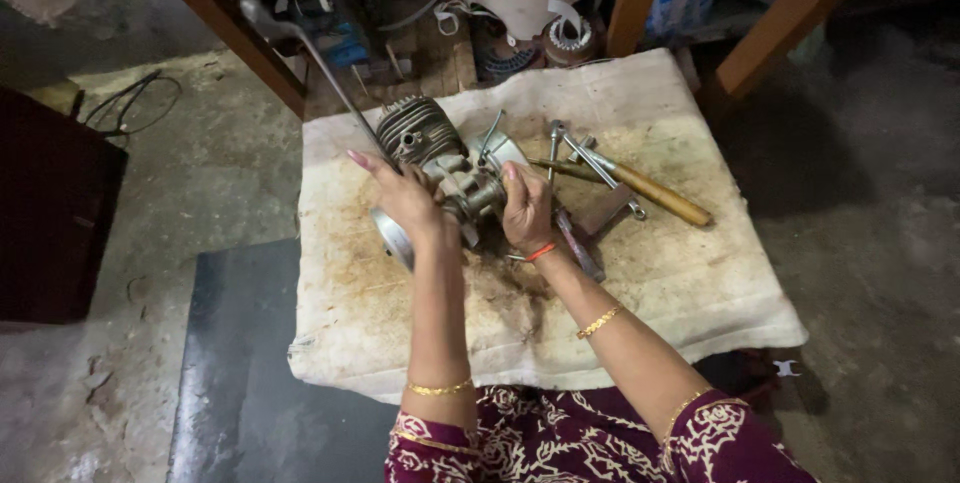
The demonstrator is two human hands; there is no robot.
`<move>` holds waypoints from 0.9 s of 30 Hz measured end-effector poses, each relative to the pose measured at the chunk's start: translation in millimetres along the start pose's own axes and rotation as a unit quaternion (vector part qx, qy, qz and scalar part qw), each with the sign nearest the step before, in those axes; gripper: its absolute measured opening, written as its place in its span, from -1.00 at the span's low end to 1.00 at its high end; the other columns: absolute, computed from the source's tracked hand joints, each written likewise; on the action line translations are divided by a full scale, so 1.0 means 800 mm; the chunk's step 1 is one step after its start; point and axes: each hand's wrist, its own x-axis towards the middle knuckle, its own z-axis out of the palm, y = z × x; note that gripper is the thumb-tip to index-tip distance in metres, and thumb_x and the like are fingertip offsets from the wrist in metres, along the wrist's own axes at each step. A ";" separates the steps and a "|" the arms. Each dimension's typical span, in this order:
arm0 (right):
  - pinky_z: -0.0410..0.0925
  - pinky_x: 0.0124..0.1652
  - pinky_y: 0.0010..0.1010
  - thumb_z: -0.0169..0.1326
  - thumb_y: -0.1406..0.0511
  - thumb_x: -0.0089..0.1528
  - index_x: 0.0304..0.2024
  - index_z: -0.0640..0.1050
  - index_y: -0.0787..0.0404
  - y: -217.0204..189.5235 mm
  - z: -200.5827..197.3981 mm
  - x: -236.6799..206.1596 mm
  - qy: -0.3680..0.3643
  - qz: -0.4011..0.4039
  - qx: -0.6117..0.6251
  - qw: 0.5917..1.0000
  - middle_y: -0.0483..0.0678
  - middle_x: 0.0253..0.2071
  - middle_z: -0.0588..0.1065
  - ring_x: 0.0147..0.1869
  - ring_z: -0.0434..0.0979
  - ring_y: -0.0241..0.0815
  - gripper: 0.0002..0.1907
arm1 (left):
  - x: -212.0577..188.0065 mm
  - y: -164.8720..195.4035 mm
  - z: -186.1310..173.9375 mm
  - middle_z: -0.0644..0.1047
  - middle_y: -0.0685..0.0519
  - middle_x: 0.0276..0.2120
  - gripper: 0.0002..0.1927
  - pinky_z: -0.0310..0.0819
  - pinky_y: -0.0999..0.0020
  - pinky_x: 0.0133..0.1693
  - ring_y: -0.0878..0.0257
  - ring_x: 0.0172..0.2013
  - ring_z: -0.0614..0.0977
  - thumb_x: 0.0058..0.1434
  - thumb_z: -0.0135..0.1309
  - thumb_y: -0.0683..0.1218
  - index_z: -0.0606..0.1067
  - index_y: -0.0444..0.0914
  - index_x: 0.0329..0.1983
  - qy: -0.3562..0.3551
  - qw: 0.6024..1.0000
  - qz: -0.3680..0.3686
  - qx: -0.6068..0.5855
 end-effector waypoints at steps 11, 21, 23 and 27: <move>0.12 -0.37 -0.19 -0.22 0.27 0.47 -0.43 0.26 0.34 -0.003 -0.005 0.005 -0.029 0.003 0.006 1.000 0.08 -0.53 0.19 -0.46 0.20 0.03 -0.62 | 0.005 0.000 -0.032 0.14 0.19 -0.71 -0.45 -0.01 0.38 -0.66 0.34 -0.72 0.14 0.46 -0.22 0.31 0.19 -0.10 -0.55 -0.067 0.988 0.036 -0.136; 0.09 -0.38 -0.20 -0.21 0.31 0.46 -0.45 0.25 0.34 0.000 -0.006 0.003 -0.029 0.004 0.002 1.000 0.08 -0.53 0.13 -0.49 0.16 0.00 -0.63 | -0.027 0.024 -0.043 0.09 0.17 -0.68 -0.36 0.07 0.41 -0.61 0.34 -0.67 0.13 0.58 -0.37 0.30 0.14 -0.11 -0.58 -0.223 0.933 0.211 -0.189; 0.10 -0.39 -0.21 -0.22 0.31 0.46 -0.44 0.25 0.34 0.001 -0.009 0.002 -0.032 0.009 0.004 0.999 0.07 -0.53 0.14 -0.48 0.16 0.00 -0.64 | -0.030 0.017 -0.053 0.10 0.19 -0.67 -0.38 0.10 0.42 -0.63 0.36 -0.68 0.13 0.61 -0.38 0.28 0.17 -0.10 -0.56 -0.220 0.930 0.232 -0.180; 0.10 -0.38 -0.21 -0.22 0.30 0.45 -0.44 0.29 0.33 0.003 -0.007 0.004 -0.023 0.003 -0.014 1.000 0.07 -0.53 0.16 -0.48 0.19 -0.02 -0.64 | -0.022 0.005 -0.056 0.15 0.19 -0.63 -0.54 0.10 0.42 -0.60 0.32 -0.66 0.17 0.60 -0.32 0.18 0.25 -0.16 -0.37 -0.187 0.944 0.231 -0.142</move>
